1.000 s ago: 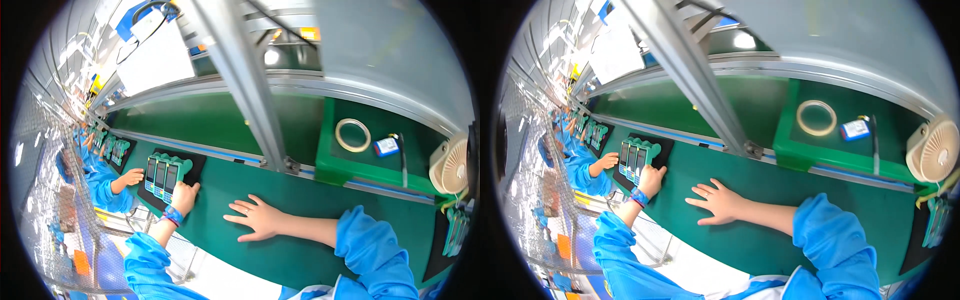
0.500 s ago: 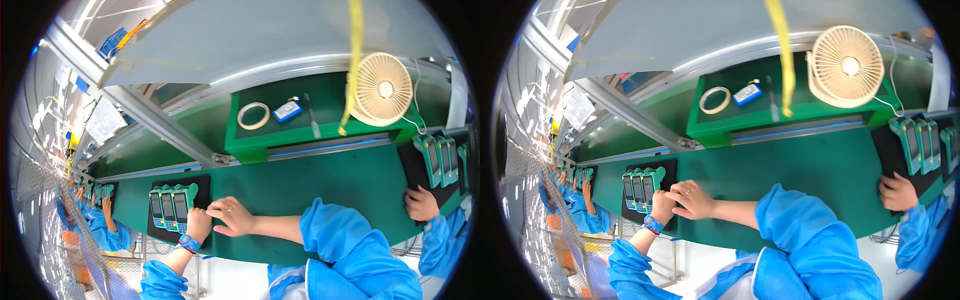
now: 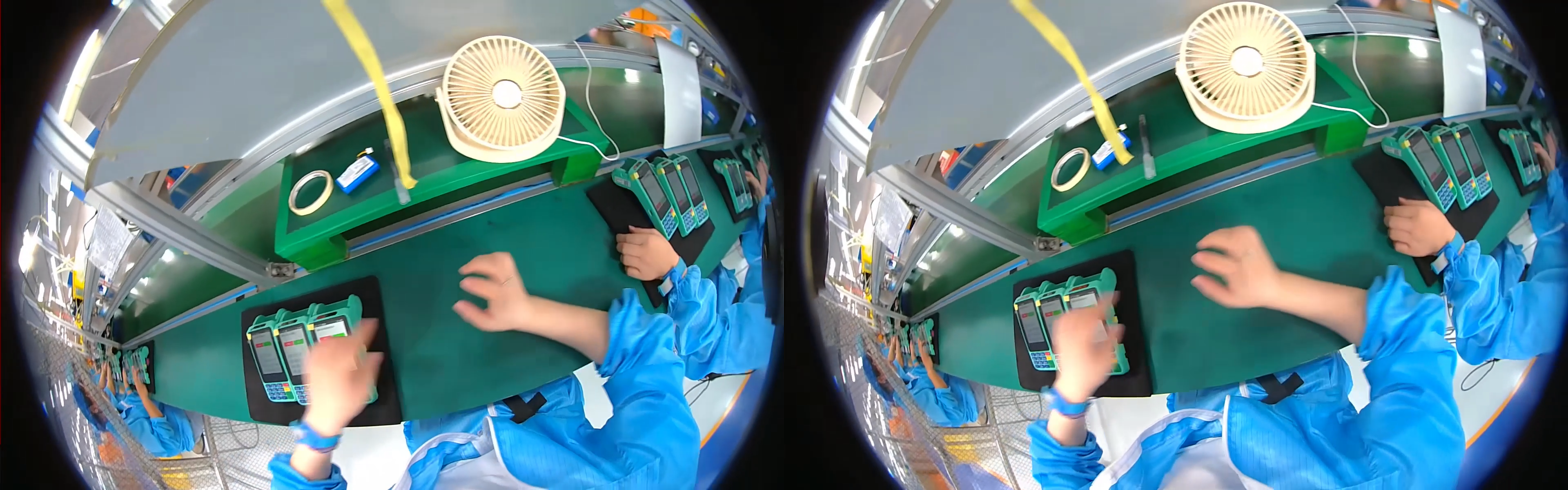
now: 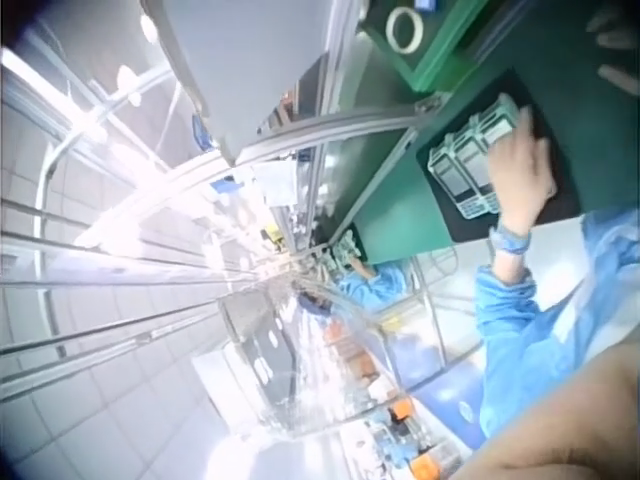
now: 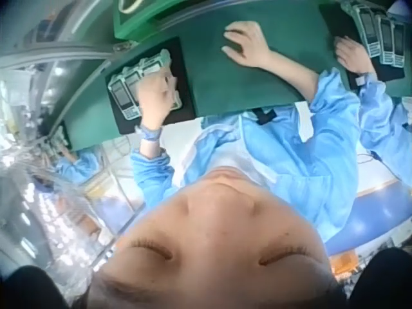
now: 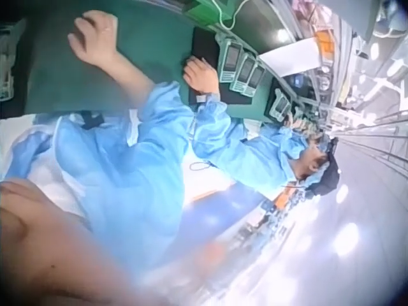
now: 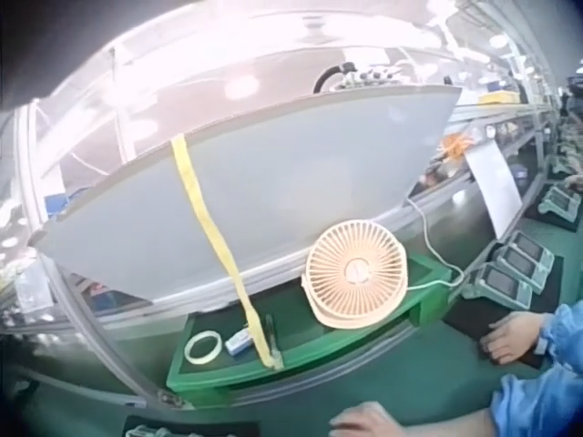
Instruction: The person tests the software and functionality of handheld electronic terminals on an assembly line by hand.
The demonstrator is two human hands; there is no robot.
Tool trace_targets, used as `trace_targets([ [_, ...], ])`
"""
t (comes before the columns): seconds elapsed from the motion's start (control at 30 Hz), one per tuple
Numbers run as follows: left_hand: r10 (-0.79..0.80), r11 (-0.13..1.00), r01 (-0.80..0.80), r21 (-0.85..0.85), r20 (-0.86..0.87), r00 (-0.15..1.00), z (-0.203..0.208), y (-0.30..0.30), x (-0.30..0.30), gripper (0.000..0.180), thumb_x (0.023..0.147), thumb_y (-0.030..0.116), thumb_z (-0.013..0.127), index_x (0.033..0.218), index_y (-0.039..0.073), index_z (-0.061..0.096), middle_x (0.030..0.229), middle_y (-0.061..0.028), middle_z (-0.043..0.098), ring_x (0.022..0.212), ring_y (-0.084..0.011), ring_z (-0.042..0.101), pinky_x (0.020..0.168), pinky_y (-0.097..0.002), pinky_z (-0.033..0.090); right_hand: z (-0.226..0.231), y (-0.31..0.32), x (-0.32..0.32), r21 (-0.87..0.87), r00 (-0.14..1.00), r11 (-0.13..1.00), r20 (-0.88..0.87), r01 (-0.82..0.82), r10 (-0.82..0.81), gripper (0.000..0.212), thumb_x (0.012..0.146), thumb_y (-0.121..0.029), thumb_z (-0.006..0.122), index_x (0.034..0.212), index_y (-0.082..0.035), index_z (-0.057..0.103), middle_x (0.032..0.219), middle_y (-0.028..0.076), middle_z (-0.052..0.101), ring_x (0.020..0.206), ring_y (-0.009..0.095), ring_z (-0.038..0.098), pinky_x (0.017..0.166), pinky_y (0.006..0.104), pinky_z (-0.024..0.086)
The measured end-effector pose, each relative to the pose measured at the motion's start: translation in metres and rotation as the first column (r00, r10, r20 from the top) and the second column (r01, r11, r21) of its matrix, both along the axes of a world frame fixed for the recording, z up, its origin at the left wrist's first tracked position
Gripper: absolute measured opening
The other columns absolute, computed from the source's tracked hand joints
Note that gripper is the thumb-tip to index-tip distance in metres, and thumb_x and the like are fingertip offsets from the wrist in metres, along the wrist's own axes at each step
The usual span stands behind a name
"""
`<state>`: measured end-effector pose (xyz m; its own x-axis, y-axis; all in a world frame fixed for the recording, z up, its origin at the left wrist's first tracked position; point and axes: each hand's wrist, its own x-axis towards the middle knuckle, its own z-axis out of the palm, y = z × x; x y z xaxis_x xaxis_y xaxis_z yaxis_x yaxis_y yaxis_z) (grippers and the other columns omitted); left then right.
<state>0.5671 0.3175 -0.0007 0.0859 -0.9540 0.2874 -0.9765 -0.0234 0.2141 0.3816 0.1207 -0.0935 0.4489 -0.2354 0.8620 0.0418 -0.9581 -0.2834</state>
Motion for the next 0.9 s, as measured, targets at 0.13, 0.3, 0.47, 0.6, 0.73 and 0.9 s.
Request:
trace_targets([
  [0.13,0.584,0.720,-0.541,-0.435,-0.043,0.811,-0.022,0.065,0.126,0.032,0.084,0.010,0.056,0.115,0.000,0.054,0.100,-0.0163,0.058,0.089,-0.0277,0.055,0.080,-0.0367,0.043,-0.001,-0.027,-0.054,0.170,0.975,0.964,-0.119,0.204,-0.185,0.041,0.074,-0.011,0.067,0.109,-0.006,0.048,0.102,0.014,0.053,0.083,0.029,0.055,0.075,0.0406,0.040],
  [0.3,0.748,0.425,-0.865,0.267,-0.641,0.170,-0.096,0.195,0.304,0.042,0.089,0.032,0.055,0.114,-0.002,0.055,0.106,-0.0143,0.060,0.097,-0.0224,0.055,0.083,-0.0333,0.043,-0.002,-0.033,-0.050,0.747,1.000,0.665,-0.013,0.001,0.013,0.037,0.082,-0.003,0.061,0.113,-0.007,0.040,0.083,0.003,0.048,0.060,0.007,0.046,0.049,0.0204,0.036],
  [0.47,0.703,0.567,-0.793,0.225,-0.634,0.322,-0.100,0.146,0.248,0.042,0.082,0.036,0.063,0.100,-0.001,0.057,0.073,-0.0015,0.050,0.067,-0.0143,0.047,0.060,-0.0283,0.041,-0.016,-0.040,-0.050,0.893,0.993,0.439,0.115,-0.101,-0.006,0.033,0.085,-0.003,0.059,0.111,-0.005,0.039,0.074,0.001,0.045,0.056,0.004,0.041,0.048,0.0198,0.034],
  [0.6,0.770,0.517,-0.834,0.196,-0.531,0.353,-0.109,0.141,0.221,0.041,0.075,0.027,0.071,0.098,-0.004,0.055,0.081,-0.0079,0.055,0.073,-0.0169,0.050,0.067,-0.0302,0.044,-0.005,-0.036,-0.054,0.893,0.991,0.431,0.103,-0.128,0.080,0.035,0.085,-0.004,0.059,0.112,-0.006,0.037,0.075,0.001,0.045,0.055,0.004,0.041,0.047,0.0200,0.033],
  [0.73,0.823,0.537,-0.838,0.095,-0.276,0.497,-0.109,0.094,0.149,0.051,0.073,0.038,0.072,0.101,-0.001,0.055,0.098,-0.0201,0.056,0.091,-0.0339,0.057,0.080,-0.0401,0.046,-0.014,-0.044,-0.053,0.920,0.975,0.323,0.210,-0.224,0.078,0.034,0.086,-0.003,0.058,0.112,-0.006,0.037,0.076,0.002,0.046,0.058,0.006,0.043,0.051,0.0205,0.035],
  [0.9,0.721,0.663,-0.746,0.058,-0.316,0.616,-0.102,0.030,0.055,0.056,0.075,0.037,0.070,0.106,-0.007,0.052,0.102,-0.0245,0.054,0.095,-0.0360,0.054,0.083,-0.0407,0.044,-0.011,-0.059,-0.054,0.936,0.969,0.273,0.244,-0.223,-0.045,0.026,0.089,-0.002,0.053,0.110,-0.007,0.040,0.074,0.000,0.044,0.065,0.006,0.044,0.054,0.0208,0.037],
])
